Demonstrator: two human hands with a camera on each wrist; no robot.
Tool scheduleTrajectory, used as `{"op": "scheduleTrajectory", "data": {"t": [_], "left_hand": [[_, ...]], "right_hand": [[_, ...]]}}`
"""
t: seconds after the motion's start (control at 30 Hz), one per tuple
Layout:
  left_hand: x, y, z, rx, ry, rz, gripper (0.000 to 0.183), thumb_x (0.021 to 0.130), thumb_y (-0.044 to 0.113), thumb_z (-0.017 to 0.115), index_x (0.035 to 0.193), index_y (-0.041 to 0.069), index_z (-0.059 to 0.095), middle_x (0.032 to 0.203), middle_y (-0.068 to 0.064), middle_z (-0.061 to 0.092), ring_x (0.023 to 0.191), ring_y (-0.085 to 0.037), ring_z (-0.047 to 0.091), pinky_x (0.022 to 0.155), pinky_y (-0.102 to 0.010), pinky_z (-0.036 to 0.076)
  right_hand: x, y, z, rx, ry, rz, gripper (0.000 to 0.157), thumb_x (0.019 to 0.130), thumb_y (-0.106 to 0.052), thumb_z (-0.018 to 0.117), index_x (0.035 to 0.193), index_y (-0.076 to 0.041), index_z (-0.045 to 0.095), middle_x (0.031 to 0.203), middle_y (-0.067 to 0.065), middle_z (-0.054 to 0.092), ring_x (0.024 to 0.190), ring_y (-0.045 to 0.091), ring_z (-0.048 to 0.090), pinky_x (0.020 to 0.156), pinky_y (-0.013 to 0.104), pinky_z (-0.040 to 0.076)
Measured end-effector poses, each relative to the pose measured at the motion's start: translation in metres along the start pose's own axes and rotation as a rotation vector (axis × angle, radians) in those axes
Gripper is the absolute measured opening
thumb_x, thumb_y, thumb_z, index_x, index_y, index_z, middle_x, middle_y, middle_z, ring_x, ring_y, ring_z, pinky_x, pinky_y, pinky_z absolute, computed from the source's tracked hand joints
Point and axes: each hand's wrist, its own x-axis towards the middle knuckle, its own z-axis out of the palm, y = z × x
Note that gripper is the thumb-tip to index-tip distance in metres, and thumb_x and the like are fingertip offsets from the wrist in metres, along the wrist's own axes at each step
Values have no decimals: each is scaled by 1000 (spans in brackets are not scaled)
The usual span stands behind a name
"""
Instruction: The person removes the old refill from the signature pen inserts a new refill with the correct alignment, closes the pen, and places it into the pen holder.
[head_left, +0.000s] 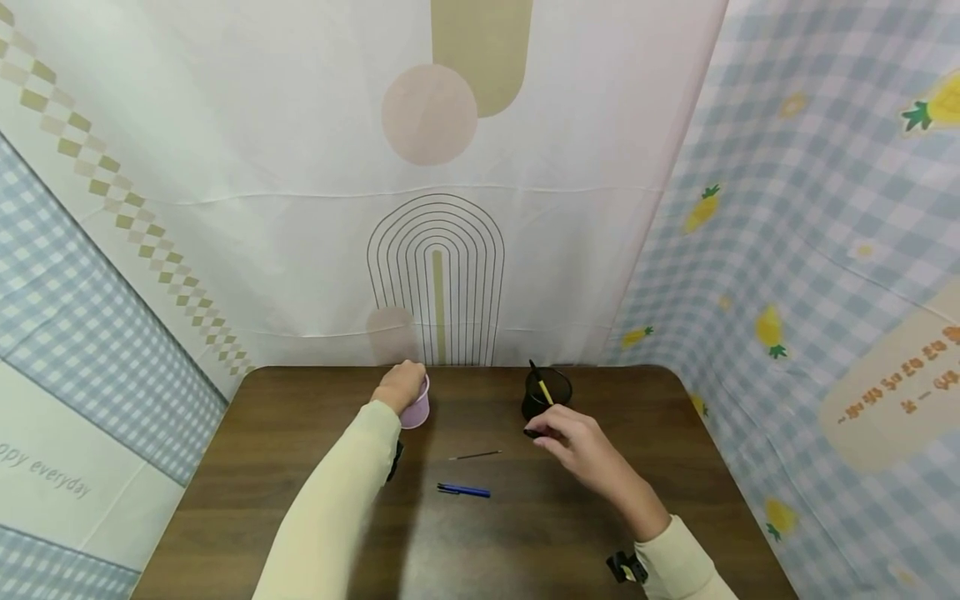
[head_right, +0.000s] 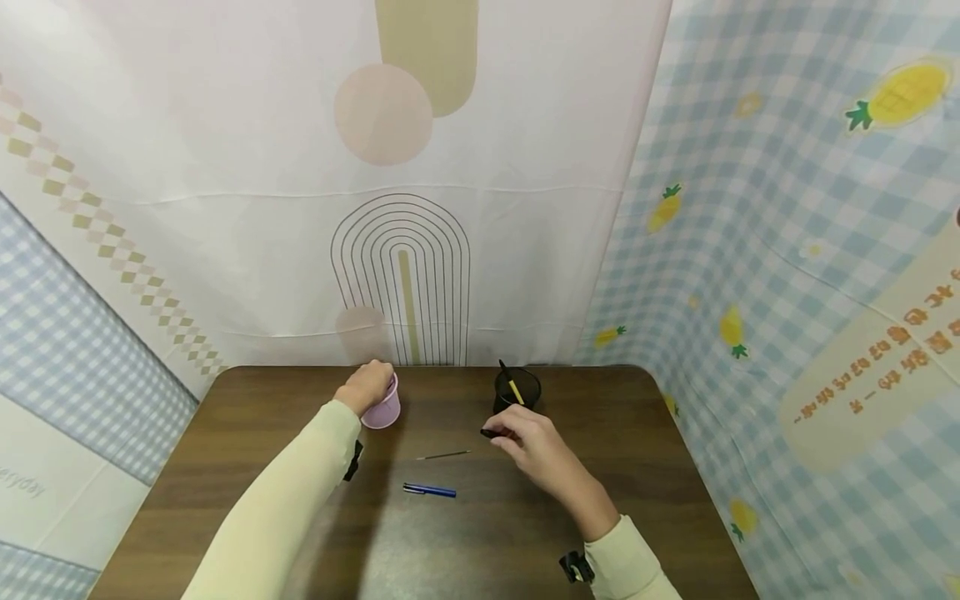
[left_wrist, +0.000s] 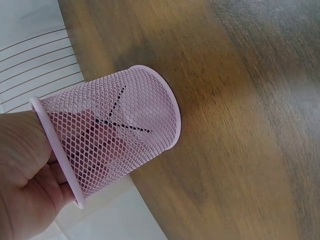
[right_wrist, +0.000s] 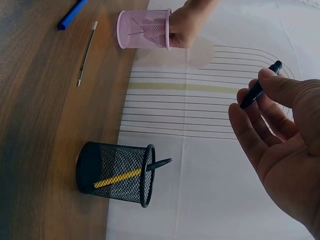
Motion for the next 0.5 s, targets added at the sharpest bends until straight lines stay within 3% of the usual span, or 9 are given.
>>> {"op": "scheduleTrajectory", "data": {"t": [0.5], "left_hand": [[9,-4,4,-11,-46,-42,10,92,-2,61,85,3,67,92,-20,73,83,-35,73,71,-47,59]], "right_hand": [[-2,4,-1,5,7,-3,29,87,1,78,108,-17,73,106,-4,70,89,8,67,72,25,57]]}}
